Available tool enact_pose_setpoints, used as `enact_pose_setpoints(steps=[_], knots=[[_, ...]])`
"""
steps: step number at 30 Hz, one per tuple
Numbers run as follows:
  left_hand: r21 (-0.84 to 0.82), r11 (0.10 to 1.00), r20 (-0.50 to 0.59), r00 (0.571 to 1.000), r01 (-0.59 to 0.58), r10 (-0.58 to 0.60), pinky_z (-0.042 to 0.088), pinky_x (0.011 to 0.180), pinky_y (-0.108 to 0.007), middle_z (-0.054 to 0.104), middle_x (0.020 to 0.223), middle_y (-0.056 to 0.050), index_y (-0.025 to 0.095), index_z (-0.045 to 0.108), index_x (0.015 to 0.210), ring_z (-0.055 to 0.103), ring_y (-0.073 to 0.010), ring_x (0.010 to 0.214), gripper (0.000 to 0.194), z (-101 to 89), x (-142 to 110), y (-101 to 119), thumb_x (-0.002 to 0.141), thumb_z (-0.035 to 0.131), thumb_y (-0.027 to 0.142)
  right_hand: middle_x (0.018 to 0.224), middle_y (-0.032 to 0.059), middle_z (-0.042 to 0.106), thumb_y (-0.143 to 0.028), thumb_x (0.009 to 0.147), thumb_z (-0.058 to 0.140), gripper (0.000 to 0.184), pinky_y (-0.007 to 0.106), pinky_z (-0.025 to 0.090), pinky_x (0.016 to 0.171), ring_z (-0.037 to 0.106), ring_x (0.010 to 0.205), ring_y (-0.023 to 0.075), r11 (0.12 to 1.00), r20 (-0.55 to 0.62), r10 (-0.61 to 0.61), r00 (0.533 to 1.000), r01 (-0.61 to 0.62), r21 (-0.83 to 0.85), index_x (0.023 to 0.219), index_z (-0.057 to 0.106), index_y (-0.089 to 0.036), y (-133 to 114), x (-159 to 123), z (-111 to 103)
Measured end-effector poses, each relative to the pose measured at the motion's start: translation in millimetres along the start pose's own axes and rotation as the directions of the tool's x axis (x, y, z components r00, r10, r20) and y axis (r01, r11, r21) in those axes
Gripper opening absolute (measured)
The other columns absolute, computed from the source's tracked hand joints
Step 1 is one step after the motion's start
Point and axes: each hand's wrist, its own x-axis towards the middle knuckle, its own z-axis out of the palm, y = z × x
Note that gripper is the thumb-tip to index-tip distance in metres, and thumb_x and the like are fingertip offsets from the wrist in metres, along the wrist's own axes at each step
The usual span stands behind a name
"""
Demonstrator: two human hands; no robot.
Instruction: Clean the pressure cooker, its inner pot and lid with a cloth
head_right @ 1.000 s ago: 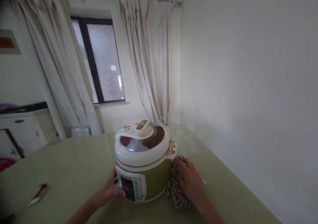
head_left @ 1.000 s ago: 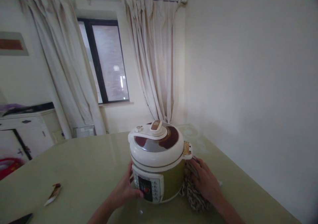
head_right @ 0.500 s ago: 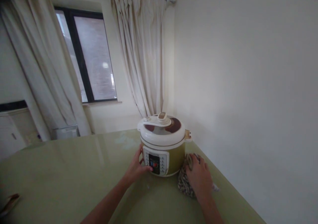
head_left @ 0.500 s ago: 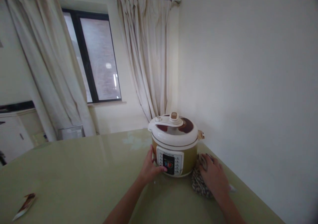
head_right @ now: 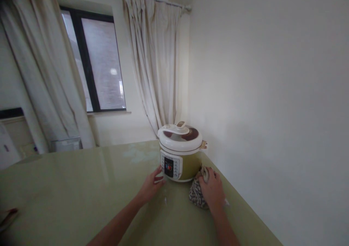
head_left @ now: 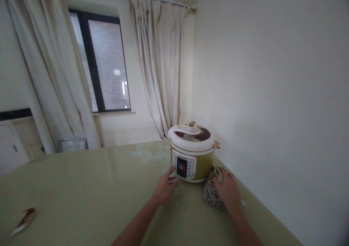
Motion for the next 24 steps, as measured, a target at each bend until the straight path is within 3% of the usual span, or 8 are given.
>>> enact_pose_setpoints(steps=[4, 6, 8, 12, 16, 18, 21, 24], knots=[[0.162, 0.987, 0.004, 1.0, 0.017, -0.018, 0.063, 0.087, -0.044, 0.079, 0.131, -0.016, 0.026, 0.075, 0.135, 0.077, -0.0299, 0.102, 0.079, -37.3, -64.9, 4.5, 0.068, 0.088, 0.068, 0.126, 0.0183, 0.075, -0.05, 0.093, 0.057, 0.055, 0.051, 0.055, 0.105, 0.074, 0.114, 0.0358, 0.994, 0.164, 0.074, 0.984, -0.087, 0.072, 0.134, 0.071, -0.017, 6.6, 9.3, -9.1], [0.276, 0.961, 0.014, 1.0, 0.016, -0.021, 0.06, 0.072, -0.036, 0.083, 0.102, -0.011, 0.024, 0.081, 0.11, 0.074, -0.0237, 0.082, 0.06, -59.3, -96.9, 2.3, 0.081, 0.074, 0.076, 0.122, 0.0165, 0.079, -0.052, 0.087, 0.063, 0.051, 0.054, 0.054, 0.109, 0.074, 0.117, 0.0368, 0.983, 0.253, 0.003, 0.967, -0.049, 0.177, 0.122, 0.077, -0.019, 5.1, 6.7, -8.5], [0.275, 0.961, -0.016, 0.999, 0.032, -0.029, 0.053, 0.058, -0.032, 0.079, 0.084, -0.009, 0.024, 0.081, 0.099, 0.068, -0.0207, 0.065, 0.064, -76.8, -121.0, -4.4, 0.09, 0.057, 0.083, 0.121, 0.015, 0.081, -0.053, 0.081, 0.069, 0.047, 0.056, 0.053, 0.111, 0.074, 0.118, 0.0374, 0.945, 0.312, -0.117, 0.943, 0.009, 0.328, 0.113, 0.081, -0.021, -4.8, -6.4, -3.7], [0.151, 0.988, -0.165, 0.986, 0.018, 0.008, 0.055, 0.056, -0.038, 0.08, 0.103, -0.01, 0.031, 0.081, 0.121, 0.065, -0.021, 0.06, 0.066, -92.5, -139.3, -23.5, 0.083, 0.06, 0.081, 0.117, 0.0121, 0.083, -0.054, 0.074, 0.081, 0.046, 0.057, 0.057, 0.106, 0.076, 0.113, 0.0392, 0.82, 0.344, -0.358, 0.868, 0.117, 0.56, 0.11, 0.084, -0.026, -48.9, -56.2, 8.5], [0.13, 0.988, -0.089, 0.992, -0.083, 0.095, 0.061, 0.091, -0.049, 0.076, 0.126, -0.01, 0.037, 0.082, 0.124, 0.072, -0.029, 0.095, 0.047, -92.3, -138.9, -31.3, 0.082, 0.067, 0.051, 0.132, 0.0104, 0.079, -0.061, 0.087, 0.076, 0.048, 0.053, 0.054, 0.114, 0.072, 0.126, 0.037, 0.744, 0.355, -0.549, 0.756, 0.249, 0.621, 0.122, 0.082, -0.03, -88.8, -92.8, 8.0], [0.147, 0.984, -0.058, 0.993, -0.097, 0.106, 0.057, 0.104, -0.051, 0.074, 0.133, -0.01, 0.038, 0.082, 0.126, 0.07, -0.0326, 0.112, 0.049, -90.4, -139.8, -30.7, 0.08, 0.065, 0.039, 0.141, 0.0111, 0.074, -0.063, 0.094, 0.069, 0.053, 0.052, 0.05, 0.119, 0.068, 0.133, 0.0348, 0.729, 0.335, -0.543, 0.77, 0.234, 0.644, 0.135, 0.076, -0.03, -94.7, -96.1, 6.6], [0.197, 0.976, -0.102, 0.988, -0.091, 0.113, 0.053, 0.107, -0.053, 0.071, 0.14, -0.009, 0.038, 0.08, 0.129, 0.063, -0.0358, 0.127, 0.057, -86.7, -141.8, -29.8, 0.076, 0.062, 0.028, 0.145, 0.0131, 0.07, -0.065, 0.096, 0.064, 0.069, 0.052, 0.048, 0.121, 0.066, 0.136, 0.0326, 0.716, 0.249, -0.444, 0.861, 0.174, 0.676, 0.153, 0.062, -0.027, -87.8, -89.0, 10.2], [0.226, 0.969, -0.142, 0.98, -0.104, 0.138, 0.053, 0.106, -0.053, 0.07, 0.143, -0.01, 0.036, 0.08, 0.13, 0.062, -0.0368, 0.13, 0.056, -83.7, -141.9, -31.0, 0.078, 0.062, 0.03, 0.136, 0.0135, 0.073, -0.07, 0.096, 0.058, 0.068, 0.049, 0.055, 0.112, 0.07, 0.125, 0.0312, 0.689, 0.146, -0.327, 0.934, 0.13, 0.713, 0.146, 0.064, -0.025, -74.1, -76.5, 18.4]])
